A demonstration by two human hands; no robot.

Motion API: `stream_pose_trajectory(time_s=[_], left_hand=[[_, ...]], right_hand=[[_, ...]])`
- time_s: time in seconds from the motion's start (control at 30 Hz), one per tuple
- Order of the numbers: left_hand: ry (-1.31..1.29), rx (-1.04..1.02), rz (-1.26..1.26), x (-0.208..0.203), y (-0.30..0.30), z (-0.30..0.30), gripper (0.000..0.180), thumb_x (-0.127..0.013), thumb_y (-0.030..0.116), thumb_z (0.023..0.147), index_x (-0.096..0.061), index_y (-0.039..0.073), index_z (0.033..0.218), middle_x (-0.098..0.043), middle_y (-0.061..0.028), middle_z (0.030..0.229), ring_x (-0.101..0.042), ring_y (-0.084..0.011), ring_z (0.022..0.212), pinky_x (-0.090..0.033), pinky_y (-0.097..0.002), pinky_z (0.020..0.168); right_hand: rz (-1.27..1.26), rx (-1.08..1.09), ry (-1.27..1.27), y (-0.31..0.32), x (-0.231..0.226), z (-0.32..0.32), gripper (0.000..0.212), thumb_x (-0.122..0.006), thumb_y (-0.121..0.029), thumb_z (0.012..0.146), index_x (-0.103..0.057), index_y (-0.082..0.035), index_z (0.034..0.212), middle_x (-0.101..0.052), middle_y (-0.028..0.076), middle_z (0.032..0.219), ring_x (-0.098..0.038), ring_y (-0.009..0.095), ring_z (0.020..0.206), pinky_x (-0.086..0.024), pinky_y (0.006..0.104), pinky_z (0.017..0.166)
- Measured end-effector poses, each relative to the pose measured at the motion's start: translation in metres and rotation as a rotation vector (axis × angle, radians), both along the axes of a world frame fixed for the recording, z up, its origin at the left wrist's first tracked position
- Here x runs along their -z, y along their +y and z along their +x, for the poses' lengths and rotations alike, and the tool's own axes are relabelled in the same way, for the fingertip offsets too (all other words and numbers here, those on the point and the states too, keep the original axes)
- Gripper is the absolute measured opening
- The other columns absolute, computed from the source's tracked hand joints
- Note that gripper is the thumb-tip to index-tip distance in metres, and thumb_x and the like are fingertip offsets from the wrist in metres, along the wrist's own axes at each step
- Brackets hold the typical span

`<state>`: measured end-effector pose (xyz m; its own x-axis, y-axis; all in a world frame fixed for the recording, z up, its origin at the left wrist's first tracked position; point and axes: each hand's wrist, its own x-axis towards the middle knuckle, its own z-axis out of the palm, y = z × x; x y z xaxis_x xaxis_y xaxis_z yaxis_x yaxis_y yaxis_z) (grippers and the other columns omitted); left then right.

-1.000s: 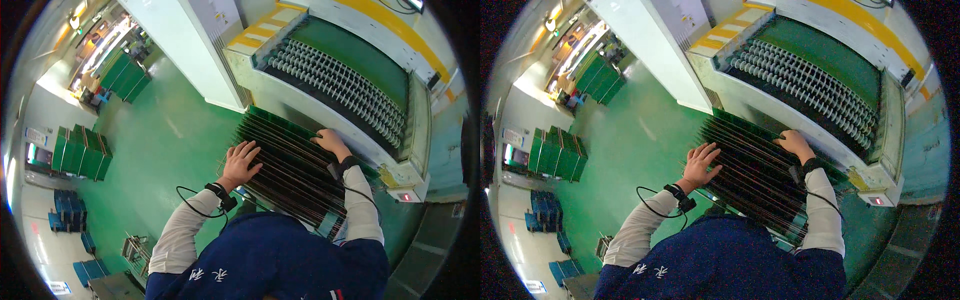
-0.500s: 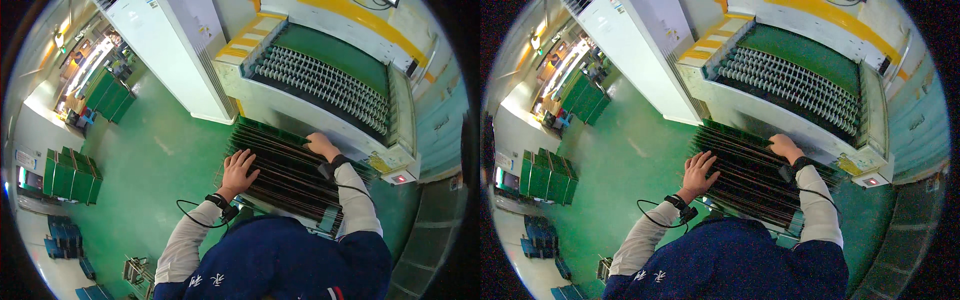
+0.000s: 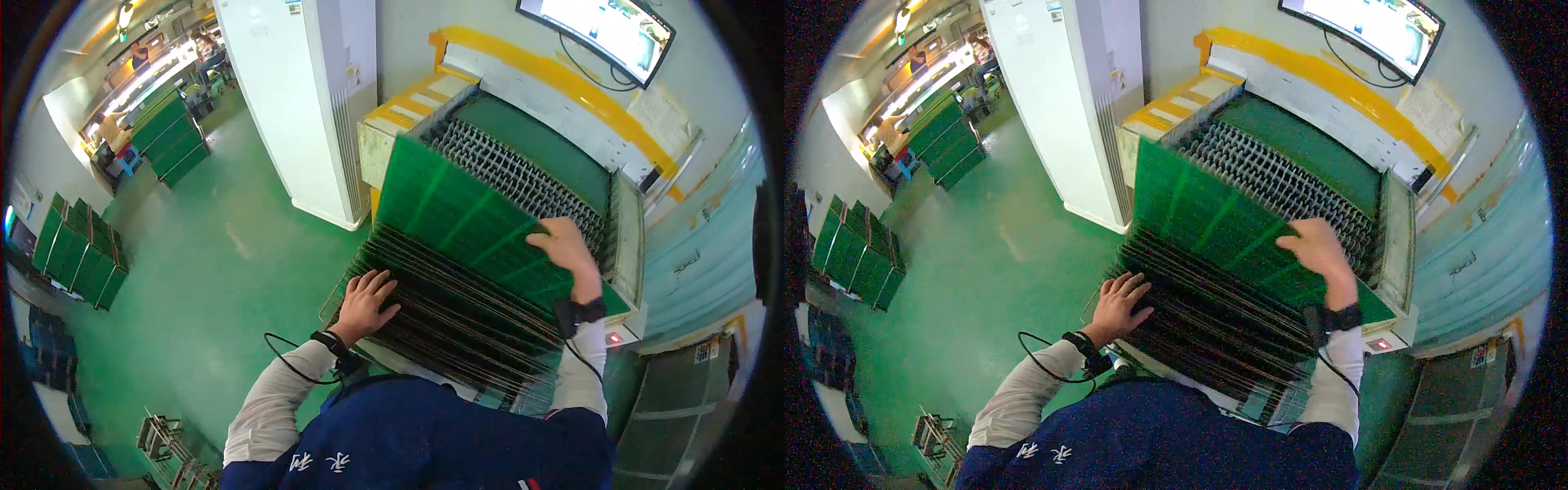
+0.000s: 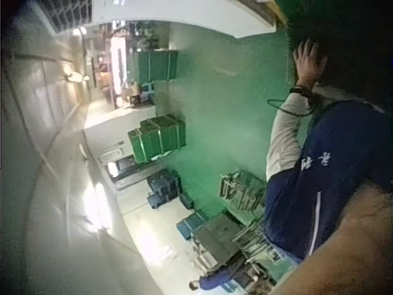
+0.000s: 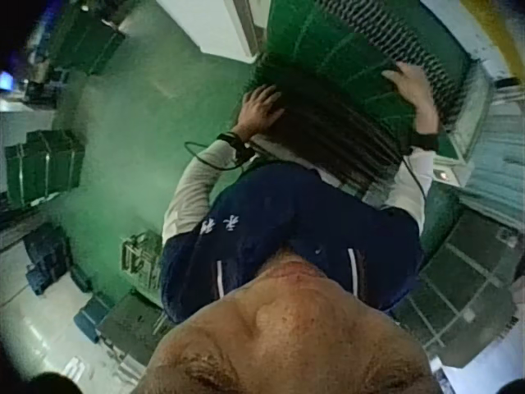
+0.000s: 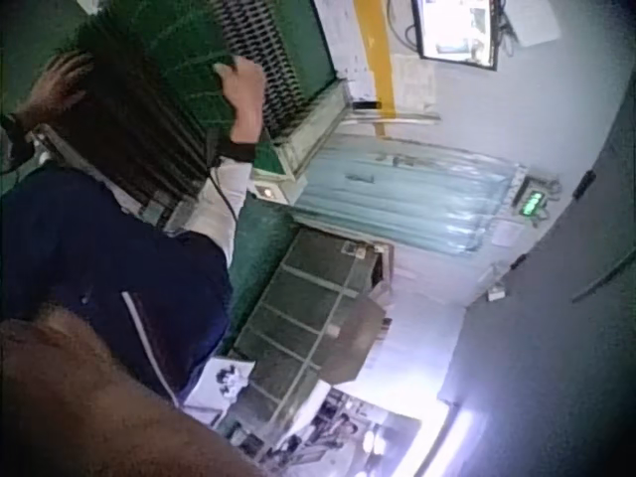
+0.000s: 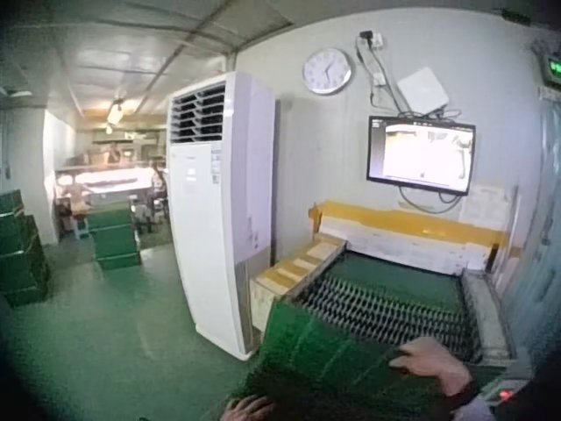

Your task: Placing green circuit board panels into a processing machine from a storage rack.

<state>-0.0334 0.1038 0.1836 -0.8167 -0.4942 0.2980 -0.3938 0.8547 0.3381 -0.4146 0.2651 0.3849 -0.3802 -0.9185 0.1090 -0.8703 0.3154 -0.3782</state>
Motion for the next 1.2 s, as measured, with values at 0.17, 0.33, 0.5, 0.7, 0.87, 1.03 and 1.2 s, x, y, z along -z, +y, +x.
stream_pose_trajectory(time_s=[0.17,0.33,0.5,0.7,0.87,1.03,1.2], left_hand=[[0.004,0.012,0.014,0.003,-0.002,0.000,0.057,-0.065,0.045,0.090,-0.058,0.013,0.137,-0.049,-0.0113,0.148,-0.040,-0.0342,0.140,-0.029,-0.0526,0.115],[-0.012,0.004,0.020,0.002,-0.004,-0.002,0.058,-0.066,0.044,0.090,-0.057,0.013,0.138,-0.049,-0.0108,0.149,-0.040,-0.0343,0.140,-0.028,-0.0531,0.115],[-0.017,0.009,0.017,0.001,-0.002,-0.003,0.057,-0.068,0.043,0.089,-0.058,0.013,0.136,-0.049,-0.0102,0.149,-0.041,-0.0345,0.139,-0.029,-0.0538,0.115],[-0.016,0.025,0.015,-0.006,-0.003,-0.007,0.056,-0.067,0.043,0.090,-0.058,0.013,0.136,-0.049,-0.0110,0.148,-0.042,-0.0349,0.139,-0.029,-0.0536,0.113],[-0.041,0.013,0.026,-0.006,-0.004,-0.008,0.057,-0.066,0.044,0.091,-0.057,0.013,0.138,-0.049,-0.0117,0.149,-0.041,-0.0354,0.139,-0.029,-0.0531,0.114],[-0.061,0.011,0.054,-0.010,-0.005,-0.012,0.057,-0.065,0.045,0.091,-0.057,0.014,0.138,-0.048,-0.0114,0.150,-0.039,-0.0348,0.140,-0.026,-0.0531,0.115],[-0.080,0.001,0.049,-0.011,-0.006,-0.018,0.058,-0.066,0.045,0.090,-0.057,0.015,0.138,-0.048,-0.0099,0.150,-0.039,-0.0341,0.140,-0.026,-0.0535,0.116]], right_hand=[[-0.619,0.207,-0.451,0.055,-0.060,-0.022,0.022,-0.068,-0.011,0.089,-0.069,0.003,0.106,-0.071,0.009,0.093,-0.067,0.017,0.084,-0.052,0.0321,0.074],[-1.350,0.396,-0.902,0.063,-0.080,-0.021,0.025,-0.065,-0.007,0.093,-0.067,0.003,0.116,-0.068,0.012,0.115,-0.066,0.019,0.099,-0.052,0.0305,0.089],[-1.249,0.162,-1.223,0.061,-0.016,-0.034,0.030,-0.063,-0.005,0.095,-0.061,-0.008,0.125,-0.065,0.011,0.122,-0.064,0.025,0.108,-0.054,0.0414,0.091],[-1.145,0.178,-1.573,0.022,0.077,0.010,0.018,-0.060,-0.011,0.099,-0.060,-0.006,0.116,-0.068,0.011,0.115,-0.066,0.026,0.096,-0.056,0.0406,0.081],[-1.066,0.397,-1.797,0.004,0.124,0.028,0.013,-0.067,-0.009,0.095,-0.057,-0.004,0.102,-0.059,0.007,0.094,-0.060,0.026,0.088,-0.055,0.0443,0.085],[-1.010,0.474,-1.900,-0.010,0.160,0.052,0.013,-0.067,-0.011,0.095,-0.059,-0.008,0.105,-0.064,0.006,0.102,-0.062,0.024,0.093,-0.054,0.0417,0.090],[-0.984,0.533,-2.070,-0.025,0.184,0.044,0.012,-0.067,-0.012,0.096,-0.059,-0.005,0.102,-0.062,0.009,0.099,-0.063,0.027,0.088,-0.056,0.0409,0.089]])
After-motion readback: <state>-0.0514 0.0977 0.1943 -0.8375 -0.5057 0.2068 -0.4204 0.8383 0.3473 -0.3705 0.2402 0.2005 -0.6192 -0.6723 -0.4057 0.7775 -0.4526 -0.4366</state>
